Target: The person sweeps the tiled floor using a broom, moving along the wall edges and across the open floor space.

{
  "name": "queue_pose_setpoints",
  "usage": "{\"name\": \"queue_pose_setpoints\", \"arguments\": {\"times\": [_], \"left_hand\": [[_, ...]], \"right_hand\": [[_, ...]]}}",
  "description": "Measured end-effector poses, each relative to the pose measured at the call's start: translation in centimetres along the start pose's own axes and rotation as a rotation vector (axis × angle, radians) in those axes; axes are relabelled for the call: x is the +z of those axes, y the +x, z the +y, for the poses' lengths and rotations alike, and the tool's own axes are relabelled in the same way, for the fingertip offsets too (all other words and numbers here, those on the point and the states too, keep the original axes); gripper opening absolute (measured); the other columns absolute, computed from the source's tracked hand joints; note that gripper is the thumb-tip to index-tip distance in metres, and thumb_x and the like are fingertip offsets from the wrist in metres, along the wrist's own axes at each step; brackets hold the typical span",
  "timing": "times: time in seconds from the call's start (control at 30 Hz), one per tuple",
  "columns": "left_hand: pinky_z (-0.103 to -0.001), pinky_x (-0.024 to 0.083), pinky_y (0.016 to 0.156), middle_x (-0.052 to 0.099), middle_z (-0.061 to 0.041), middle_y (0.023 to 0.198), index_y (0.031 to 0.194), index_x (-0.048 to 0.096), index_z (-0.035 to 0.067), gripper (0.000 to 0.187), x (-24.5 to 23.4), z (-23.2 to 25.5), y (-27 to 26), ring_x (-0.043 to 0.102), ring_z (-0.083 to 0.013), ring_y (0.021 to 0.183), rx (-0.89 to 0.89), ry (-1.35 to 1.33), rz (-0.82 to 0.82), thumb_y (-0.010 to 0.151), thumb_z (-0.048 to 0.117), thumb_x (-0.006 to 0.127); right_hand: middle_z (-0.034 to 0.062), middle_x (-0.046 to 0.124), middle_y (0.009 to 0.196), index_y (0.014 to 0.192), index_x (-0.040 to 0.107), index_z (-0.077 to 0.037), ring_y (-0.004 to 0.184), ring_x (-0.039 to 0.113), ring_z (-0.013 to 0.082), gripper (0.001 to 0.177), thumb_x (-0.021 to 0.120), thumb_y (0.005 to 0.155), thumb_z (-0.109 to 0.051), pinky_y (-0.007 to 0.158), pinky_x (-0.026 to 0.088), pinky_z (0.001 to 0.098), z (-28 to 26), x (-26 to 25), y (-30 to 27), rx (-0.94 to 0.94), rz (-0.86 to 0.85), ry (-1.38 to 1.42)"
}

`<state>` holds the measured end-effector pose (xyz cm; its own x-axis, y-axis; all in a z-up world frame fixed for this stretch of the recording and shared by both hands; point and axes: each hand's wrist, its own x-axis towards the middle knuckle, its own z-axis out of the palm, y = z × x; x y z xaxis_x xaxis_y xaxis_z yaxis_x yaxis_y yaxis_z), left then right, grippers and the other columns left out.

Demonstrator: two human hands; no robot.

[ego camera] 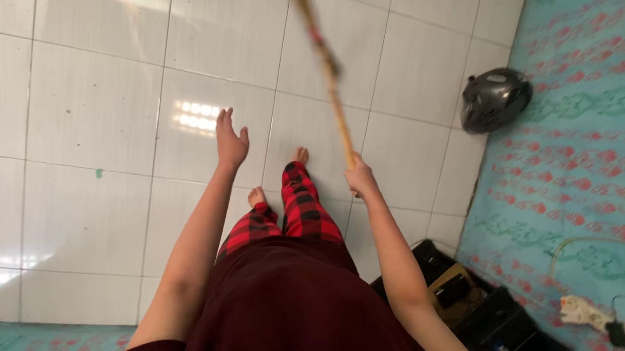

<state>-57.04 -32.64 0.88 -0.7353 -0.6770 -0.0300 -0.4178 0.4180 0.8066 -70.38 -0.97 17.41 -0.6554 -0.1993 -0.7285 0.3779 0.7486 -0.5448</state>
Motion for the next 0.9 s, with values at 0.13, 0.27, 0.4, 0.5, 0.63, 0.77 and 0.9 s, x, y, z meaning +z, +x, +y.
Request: {"name": "queue_pose_setpoints", "arguments": {"times": [0.13, 0.27, 0.4, 0.5, 0.63, 0.77, 0.9], "left_hand": [[-0.05, 0.031, 0.123, 0.032, -0.031, 0.159, 0.155, 0.037, -0.001, 0.065, 1.8, 2.2, 2.0, 0.031, -0.0464, 0.148, -0.039, -0.007, 0.001, 0.097, 0.01, 0.064], [-0.05, 0.03, 0.122, 0.031, -0.03, 0.16, 0.153, 0.037, -0.001, 0.065, 1.0, 1.5, 3.6, 0.03, -0.046, 0.148, -0.182, 0.026, 0.05, 0.095, 0.011, 0.064], [-0.05, 0.028, 0.123, 0.033, -0.029, 0.16, 0.153, 0.039, -0.001, 0.064, -1.2, 0.7, 4.6, 0.03, -0.0449, 0.149, -0.262, 0.09, 0.167, 0.096, 0.01, 0.065], [-0.049, 0.029, 0.123, 0.034, -0.027, 0.16, 0.152, 0.04, -0.001, 0.062, -2.6, 1.0, 3.6, 0.032, -0.0432, 0.149, -0.356, 0.07, 0.231, 0.096, 0.01, 0.064], [-0.048, 0.031, 0.123, 0.036, -0.027, 0.158, 0.151, 0.041, -0.001, 0.061, -3.2, 0.7, 2.9, 0.034, -0.043, 0.148, -0.414, 0.099, 0.274, 0.095, 0.01, 0.065], [-0.049, 0.031, 0.121, 0.036, -0.028, 0.158, 0.151, 0.041, -0.002, 0.061, -3.1, 0.4, 4.0, 0.033, -0.0448, 0.147, -0.413, 0.045, 0.262, 0.095, 0.008, 0.064], [-0.049, 0.031, 0.122, 0.038, -0.029, 0.156, 0.15, 0.04, -0.004, 0.063, -1.0, 0.2, 8.8, 0.036, -0.0451, 0.146, -0.323, 0.085, 0.253, 0.094, 0.009, 0.067]], "right_hand": [[0.0179, 0.064, 0.079, 0.128, 0.05, 0.003, 0.051, 0.065, 0.0258, 0.046, 0.055, 0.082, 0.003, 0.038, 0.053, 0.0382, 0.9, -2.8, 9.7, 0.094, 0.246, -0.253], [0.0171, 0.064, 0.078, 0.124, 0.053, 0.005, 0.051, 0.064, 0.0244, 0.042, 0.057, 0.083, 0.0, 0.039, 0.052, 0.0372, 1.6, -3.7, 20.7, 0.098, 0.091, -0.231], [0.0161, 0.064, 0.078, 0.119, 0.057, 0.007, 0.052, 0.062, 0.0225, 0.037, 0.06, 0.084, -0.005, 0.04, 0.05, 0.0359, 3.2, 5.6, 21.5, -0.054, -0.485, -0.225], [0.0153, 0.063, 0.077, 0.116, 0.061, 0.009, 0.052, 0.061, 0.0211, 0.035, 0.063, 0.086, -0.009, 0.04, 0.048, 0.0349, 1.4, 15.5, 18.8, -0.187, -0.729, -0.318], [0.0143, 0.063, 0.077, 0.111, 0.065, 0.012, 0.052, 0.059, 0.0192, 0.035, 0.066, 0.087, -0.014, 0.041, 0.046, 0.0336, -9.0, 22.4, 21.8, -0.261, -0.821, -0.412], [0.0024, 0.055, 0.068, 0.092, 0.054, -0.002, 0.045, 0.046, 0.0071, 0.014, 0.067, 0.094, -0.003, 0.036, 0.035, 0.0229, -14.9, 16.1, 28.5, 0.326, -1.064, 0.471], [0.008, 0.06, 0.067, 0.102, 0.059, 0.004, 0.042, 0.051, 0.012, 0.015, 0.062, 0.094, -0.007, 0.035, 0.04, 0.0263, -14.8, 5.1, 26.8, -0.042, -0.88, 0.356]]}}
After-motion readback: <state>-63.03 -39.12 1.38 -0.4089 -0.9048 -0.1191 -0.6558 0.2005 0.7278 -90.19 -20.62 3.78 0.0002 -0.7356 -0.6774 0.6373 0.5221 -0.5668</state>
